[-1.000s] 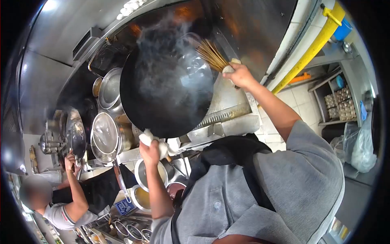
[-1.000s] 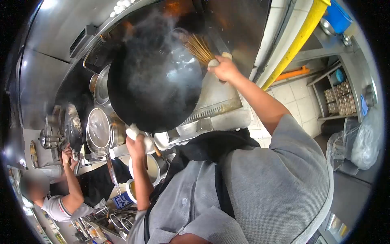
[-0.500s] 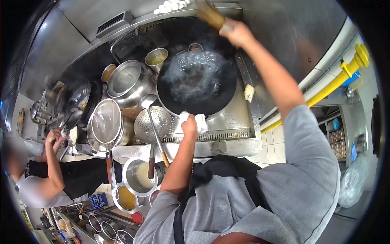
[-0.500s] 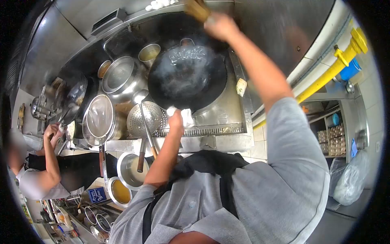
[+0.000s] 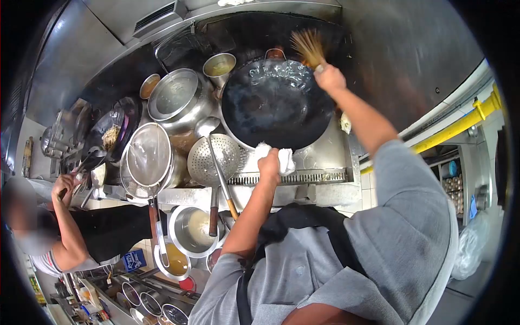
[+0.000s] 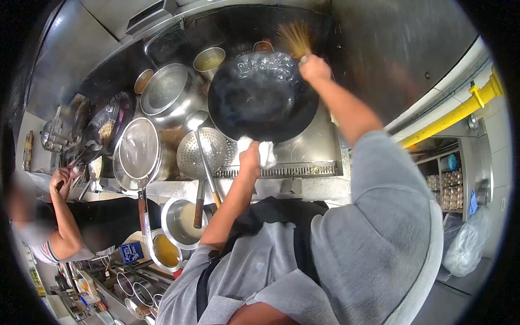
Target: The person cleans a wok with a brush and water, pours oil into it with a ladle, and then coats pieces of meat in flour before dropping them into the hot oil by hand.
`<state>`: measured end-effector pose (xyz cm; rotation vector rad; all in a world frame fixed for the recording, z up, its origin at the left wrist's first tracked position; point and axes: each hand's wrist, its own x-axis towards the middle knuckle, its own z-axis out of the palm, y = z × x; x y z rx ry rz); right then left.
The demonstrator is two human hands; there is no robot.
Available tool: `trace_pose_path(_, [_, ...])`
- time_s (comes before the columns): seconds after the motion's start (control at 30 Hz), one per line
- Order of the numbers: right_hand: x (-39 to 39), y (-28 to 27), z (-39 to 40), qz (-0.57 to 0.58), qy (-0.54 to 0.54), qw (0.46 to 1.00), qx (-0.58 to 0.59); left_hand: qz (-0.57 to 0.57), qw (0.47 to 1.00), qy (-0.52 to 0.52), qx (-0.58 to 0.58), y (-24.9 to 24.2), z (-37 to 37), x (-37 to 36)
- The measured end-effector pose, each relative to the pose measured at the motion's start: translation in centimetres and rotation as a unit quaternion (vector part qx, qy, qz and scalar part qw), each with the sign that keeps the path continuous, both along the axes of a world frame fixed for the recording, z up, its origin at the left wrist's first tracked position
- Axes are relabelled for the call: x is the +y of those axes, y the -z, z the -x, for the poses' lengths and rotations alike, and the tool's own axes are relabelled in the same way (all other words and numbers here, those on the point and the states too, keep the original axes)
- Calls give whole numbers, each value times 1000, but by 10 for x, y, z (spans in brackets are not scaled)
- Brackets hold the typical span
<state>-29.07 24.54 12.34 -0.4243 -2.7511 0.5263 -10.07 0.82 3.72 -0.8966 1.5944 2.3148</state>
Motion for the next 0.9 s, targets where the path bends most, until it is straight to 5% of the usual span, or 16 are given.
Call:
trace_pose_path(0.07, [-48, 46, -19, 32, -3, 996, -77, -1, 1000, 2, -22, 16, 3, 0])
trace_pose_path(0.1, [-67, 78, -25, 17, -92, 961, -262, -1, 1000, 5, -25, 17, -1, 1])
trace_pose_path(0.13, [-90, 60, -69, 109, -262, 928, -242, -22, 999, 17, -22, 16, 1, 1])
trace_pose_path(0.27, [-51, 40, -75, 59, -444, 858, -253, -39, 999, 31, -9, 17, 2, -2])
trace_pose_path(0.33, [10, 10, -30, -142, -275, 901, -305, -32, 998, 49, -17, 2, 1, -2])
trace_pose_path(0.37, [22, 13, 1, -19, -62, 954, -293, -27, 999, 43, -16, -5, -2, 0])
trace_pose_path(0.4, [12, 11, -3, -41, -54, 996, -54, -23, 999, 36, -18, -9, -2, 2])
trace_pose_path(0.47, [-19, 35, 3, 97, 21, 993, 66, -14, 999, 38, -29, -3, -2, 1])
trace_pose_path(0.5, [-37, 47, -5, 121, 2, 991, -54, -90, 994, 56, -17, 12, 1, -3])
trace_pose_path(0.57, [-75, 84, -32, 31, -263, 935, -235, -197, 971, 130, -25, 25, 9, -12])
trace_pose_path(0.6, [-93, 97, -56, 93, -346, 923, -137, -213, 965, 150, -26, 15, 12, -11])
trace_pose_path(0.67, [-90, 48, -100, 302, -375, 830, -282, -219, 964, 143, -41, 25, 20, -12])
trace_pose_path(0.73, [-31, 28, -75, 8, -451, 844, -290, -155, 976, 145, -44, 57, 28, -13])
trace_pose_path(0.8, [33, -8, -49, -137, -211, 916, -311, -114, 986, 122, -22, 63, 17, -4])
trace_pose_path(0.87, [72, -46, -22, -83, -37, 992, -92, -21, 998, 53, -36, -13, -34, 12])
trace_pose_path(0.9, [77, -81, -25, -36, 6, 999, 10, 236, 954, 182, -32, -61, -68, 17])
